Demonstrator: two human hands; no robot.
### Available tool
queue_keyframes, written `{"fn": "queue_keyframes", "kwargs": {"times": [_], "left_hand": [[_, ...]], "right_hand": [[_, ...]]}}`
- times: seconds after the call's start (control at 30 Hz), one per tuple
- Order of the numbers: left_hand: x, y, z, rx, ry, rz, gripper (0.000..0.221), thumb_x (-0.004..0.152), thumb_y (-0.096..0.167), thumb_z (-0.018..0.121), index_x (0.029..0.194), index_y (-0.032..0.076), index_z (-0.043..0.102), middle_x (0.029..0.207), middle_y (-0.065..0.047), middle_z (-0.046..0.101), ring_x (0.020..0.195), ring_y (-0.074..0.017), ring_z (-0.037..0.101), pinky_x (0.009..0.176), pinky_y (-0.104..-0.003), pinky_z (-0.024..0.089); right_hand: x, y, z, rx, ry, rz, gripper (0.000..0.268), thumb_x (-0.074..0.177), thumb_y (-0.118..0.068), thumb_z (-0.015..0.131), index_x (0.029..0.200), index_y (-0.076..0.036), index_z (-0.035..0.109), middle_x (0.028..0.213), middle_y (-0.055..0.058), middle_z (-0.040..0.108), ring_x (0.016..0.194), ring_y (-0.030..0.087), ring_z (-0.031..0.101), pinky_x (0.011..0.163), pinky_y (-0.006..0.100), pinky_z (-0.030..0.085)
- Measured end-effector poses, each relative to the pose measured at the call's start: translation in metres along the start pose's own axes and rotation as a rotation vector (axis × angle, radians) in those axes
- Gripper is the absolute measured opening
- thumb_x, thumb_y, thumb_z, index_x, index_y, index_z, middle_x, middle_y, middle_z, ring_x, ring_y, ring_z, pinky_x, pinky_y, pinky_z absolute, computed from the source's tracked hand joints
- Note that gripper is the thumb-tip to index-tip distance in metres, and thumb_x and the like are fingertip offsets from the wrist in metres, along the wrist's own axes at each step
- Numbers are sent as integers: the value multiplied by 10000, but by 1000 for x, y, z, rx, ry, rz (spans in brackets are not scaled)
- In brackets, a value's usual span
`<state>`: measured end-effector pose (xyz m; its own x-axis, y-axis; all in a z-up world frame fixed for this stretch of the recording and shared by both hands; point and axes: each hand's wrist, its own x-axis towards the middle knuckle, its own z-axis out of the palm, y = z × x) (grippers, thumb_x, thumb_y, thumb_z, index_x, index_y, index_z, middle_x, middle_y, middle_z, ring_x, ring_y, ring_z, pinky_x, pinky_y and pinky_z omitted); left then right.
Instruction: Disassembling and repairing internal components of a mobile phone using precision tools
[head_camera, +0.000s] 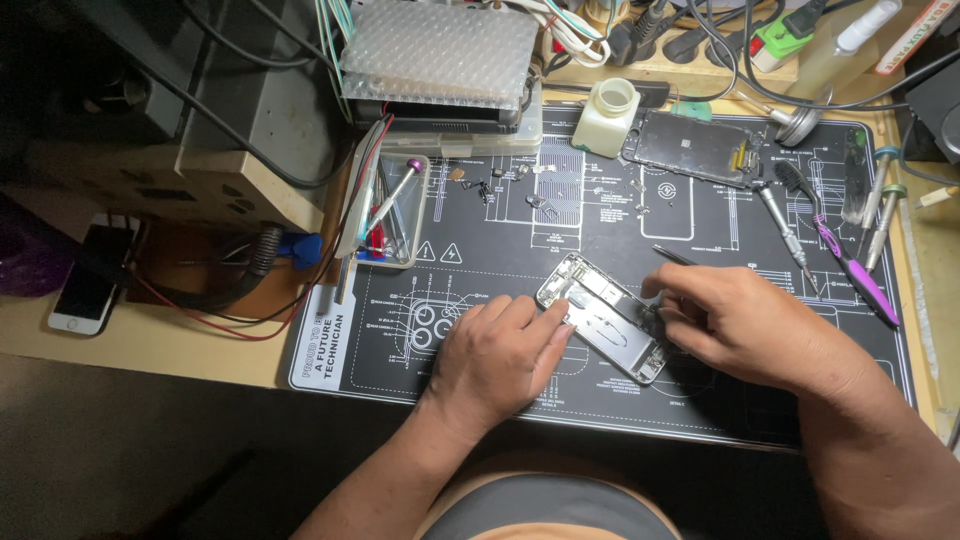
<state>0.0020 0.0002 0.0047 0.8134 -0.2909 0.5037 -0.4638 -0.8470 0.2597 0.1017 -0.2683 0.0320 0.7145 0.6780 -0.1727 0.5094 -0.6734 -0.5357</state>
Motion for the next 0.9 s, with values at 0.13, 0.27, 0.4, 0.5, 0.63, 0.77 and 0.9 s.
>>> {"fn": "queue_keyframes", "kwargs": {"times": [0.13, 0.27, 0.4, 0.5, 0.63, 0.77, 0.9], "left_hand": [[-1, 0, 1, 6, -14, 1, 239, 991, 288, 646, 1141, 125, 736, 769, -35, 549, 661, -257, 537, 536, -402, 428], [-1, -1, 1, -10, -19, 12, 250, 989, 272, 652, 1155, 106, 737, 765, -37, 540, 645, -247, 524, 514, -396, 418], [-1, 0, 2, 3, -2, 5, 231, 977, 277, 673, 1139, 130, 746, 768, -22, 542, 652, -235, 534, 521, -382, 427], [-1, 0, 1, 8, -10, 2, 253, 988, 293, 648, 1155, 127, 742, 783, -23, 537, 663, -238, 529, 521, -384, 420], [2, 0, -4, -1, -12, 20, 269, 979, 271, 660, 1175, 100, 728, 846, -40, 537, 719, -235, 506, 554, -370, 427], [6, 2, -7, -33, 29, 56, 349, 984, 313, 654, 1255, 100, 703, 1202, -53, 639, 998, -277, 575, 798, -398, 488], [6, 5, 5, -37, -56, 119, 518, 968, 465, 624, 1351, 117, 659, 1408, -13, 643, 1244, -310, 549, 1035, -479, 426]], "right_hand": [[0, 7, 3, -23, 9, -148, 201, 923, -208, 612, 1106, -183, 694, 825, 30, 667, 709, 248, 671, 667, 351, 512], [-2, 4, 0, -72, -63, -126, 427, 891, -160, 597, 1261, -335, 718, 880, -24, 652, 709, 207, 689, 649, 335, 531], [-3, 1, 0, -121, -63, -95, 479, 899, -210, 596, 1326, -400, 700, 855, -24, 626, 681, 206, 683, 613, 363, 539], [-3, 6, 3, -141, -62, -88, 515, 869, -196, 632, 1343, -390, 683, 829, -11, 608, 680, 213, 668, 625, 363, 534], [-3, -6, 1, -243, -101, 32, 511, 862, -276, 620, 1331, -474, 665, 872, -56, 640, 727, 224, 687, 617, 417, 548], [-5, -8, 4, -277, -46, 7, 458, 865, -292, 629, 1291, -449, 686, 860, -42, 630, 710, 275, 683, 589, 459, 541], [-5, -11, 4, -338, -42, 4, 428, 878, -331, 622, 1288, -447, 668, 872, -41, 618, 725, 281, 682, 553, 492, 535]]}}
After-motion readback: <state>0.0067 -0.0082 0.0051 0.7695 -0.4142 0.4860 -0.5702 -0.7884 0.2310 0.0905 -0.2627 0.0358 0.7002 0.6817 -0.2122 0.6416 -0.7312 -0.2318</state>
